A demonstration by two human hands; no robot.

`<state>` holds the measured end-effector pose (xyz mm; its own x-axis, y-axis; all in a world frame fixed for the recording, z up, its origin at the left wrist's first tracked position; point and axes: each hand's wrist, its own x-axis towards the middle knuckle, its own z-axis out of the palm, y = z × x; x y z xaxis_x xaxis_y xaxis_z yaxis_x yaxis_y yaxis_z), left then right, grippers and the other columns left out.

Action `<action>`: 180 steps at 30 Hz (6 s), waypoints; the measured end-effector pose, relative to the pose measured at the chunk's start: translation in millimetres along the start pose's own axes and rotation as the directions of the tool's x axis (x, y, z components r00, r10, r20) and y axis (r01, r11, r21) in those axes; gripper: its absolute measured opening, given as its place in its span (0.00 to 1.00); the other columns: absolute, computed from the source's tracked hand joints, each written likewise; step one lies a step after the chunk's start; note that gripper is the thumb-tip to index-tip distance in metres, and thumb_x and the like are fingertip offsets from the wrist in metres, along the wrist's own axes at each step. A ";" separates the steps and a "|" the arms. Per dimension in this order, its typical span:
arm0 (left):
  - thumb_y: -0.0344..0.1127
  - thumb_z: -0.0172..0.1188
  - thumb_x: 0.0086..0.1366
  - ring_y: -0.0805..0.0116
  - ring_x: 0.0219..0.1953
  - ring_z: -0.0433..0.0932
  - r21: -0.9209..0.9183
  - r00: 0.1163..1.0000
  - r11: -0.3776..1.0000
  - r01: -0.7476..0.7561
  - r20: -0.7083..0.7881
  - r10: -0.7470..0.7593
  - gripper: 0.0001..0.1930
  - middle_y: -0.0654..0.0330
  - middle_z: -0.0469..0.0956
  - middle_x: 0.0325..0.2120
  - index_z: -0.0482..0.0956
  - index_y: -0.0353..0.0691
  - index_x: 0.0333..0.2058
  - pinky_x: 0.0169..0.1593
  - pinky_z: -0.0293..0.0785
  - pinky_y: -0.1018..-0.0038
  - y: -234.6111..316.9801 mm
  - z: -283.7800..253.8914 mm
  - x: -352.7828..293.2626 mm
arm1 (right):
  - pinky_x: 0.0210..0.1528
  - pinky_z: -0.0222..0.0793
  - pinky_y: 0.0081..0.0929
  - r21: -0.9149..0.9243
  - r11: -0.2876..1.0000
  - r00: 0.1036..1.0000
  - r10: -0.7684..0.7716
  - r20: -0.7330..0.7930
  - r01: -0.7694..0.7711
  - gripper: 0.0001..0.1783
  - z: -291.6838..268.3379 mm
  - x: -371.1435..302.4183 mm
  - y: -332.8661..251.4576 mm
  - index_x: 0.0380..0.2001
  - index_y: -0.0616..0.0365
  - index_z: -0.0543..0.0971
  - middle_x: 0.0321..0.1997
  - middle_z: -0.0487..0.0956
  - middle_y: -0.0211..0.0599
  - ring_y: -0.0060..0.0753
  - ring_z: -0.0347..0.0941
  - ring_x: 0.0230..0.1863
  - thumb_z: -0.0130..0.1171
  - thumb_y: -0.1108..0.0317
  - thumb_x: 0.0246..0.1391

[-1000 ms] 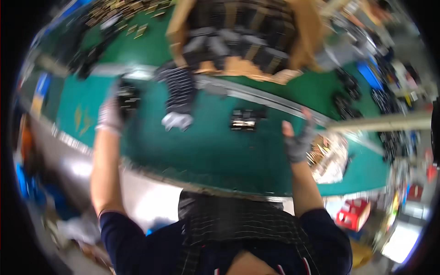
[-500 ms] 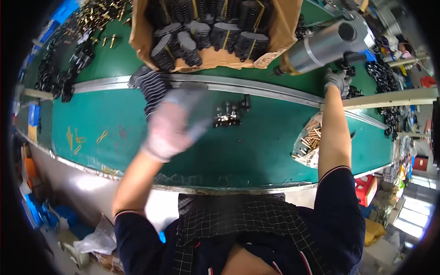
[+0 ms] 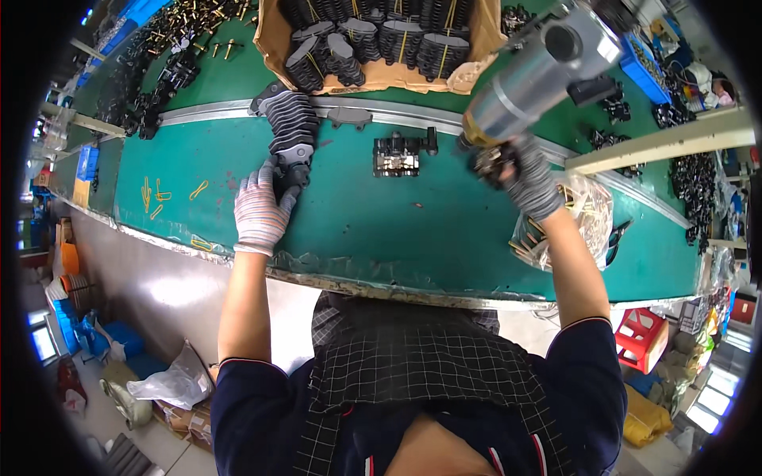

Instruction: Assembling small mechanical components using an electric screwdriver at a factory workstation.

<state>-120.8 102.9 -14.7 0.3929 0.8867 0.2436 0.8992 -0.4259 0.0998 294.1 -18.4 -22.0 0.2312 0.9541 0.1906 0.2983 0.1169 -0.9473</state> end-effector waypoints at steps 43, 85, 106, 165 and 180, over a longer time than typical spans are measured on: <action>0.37 0.64 0.52 0.52 0.41 0.75 -0.614 0.887 0.687 -0.388 -0.046 0.460 0.14 0.56 0.75 0.43 0.78 0.47 0.39 0.43 0.74 0.62 106.0 -12.0 -62.1 | 0.43 0.71 0.44 -0.657 0.708 0.609 0.408 0.680 0.260 0.23 110.5 -33.2 -80.0 0.48 0.57 0.72 0.43 0.77 0.50 0.53 0.76 0.40 0.53 0.54 0.54; 0.35 0.69 0.47 0.57 0.32 0.76 -0.583 0.912 0.704 -0.406 -0.204 0.357 0.18 0.57 0.76 0.29 0.77 0.42 0.39 0.35 0.73 0.64 203.7 9.3 -26.6 | 0.34 0.74 0.34 -0.522 0.647 0.820 -0.325 0.471 0.556 0.19 -12.3 -40.8 -18.4 0.43 0.55 0.77 0.34 0.79 0.41 0.45 0.77 0.32 0.66 0.68 0.45; 0.41 0.59 0.48 0.67 0.34 0.72 -0.174 0.526 0.497 -0.850 -0.314 0.790 0.11 0.64 0.71 0.27 0.72 0.47 0.30 0.37 0.71 0.70 250.3 21.4 20.4 | 0.35 0.74 0.28 -0.516 0.851 0.974 0.189 0.128 -0.098 0.16 -54.0 -81.1 -40.2 0.41 0.57 0.79 0.33 0.80 0.36 0.33 0.77 0.31 0.60 0.58 0.55; 0.68 0.57 0.54 0.67 0.38 0.78 -0.358 0.637 -0.608 0.708 0.695 0.333 0.35 0.59 0.78 0.38 0.73 0.46 0.49 0.37 0.77 0.70 166.6 -14.8 -57.2 | 0.32 0.73 0.30 -0.418 0.794 0.868 -0.260 0.423 0.442 0.11 76.5 -63.6 -114.7 0.36 0.56 0.79 0.31 0.80 0.38 0.39 0.77 0.30 0.64 0.74 0.45; 0.58 0.63 0.56 0.65 0.34 0.80 -0.200 0.605 -0.743 0.639 0.727 0.325 0.27 0.59 0.78 0.34 0.72 0.44 0.46 0.37 0.80 0.68 172.5 -16.8 -43.8 | 0.48 0.70 0.35 -0.583 0.605 0.833 -0.479 0.278 0.542 0.29 71.7 -64.1 -131.0 0.51 0.55 0.73 0.52 0.74 0.44 0.41 0.73 0.46 0.69 0.60 0.45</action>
<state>13.9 -12.4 8.1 0.6697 0.5284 -0.5218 -0.4549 0.8473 0.2742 173.8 -75.1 71.4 -0.2079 0.8154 0.5403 0.8454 0.4276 -0.3200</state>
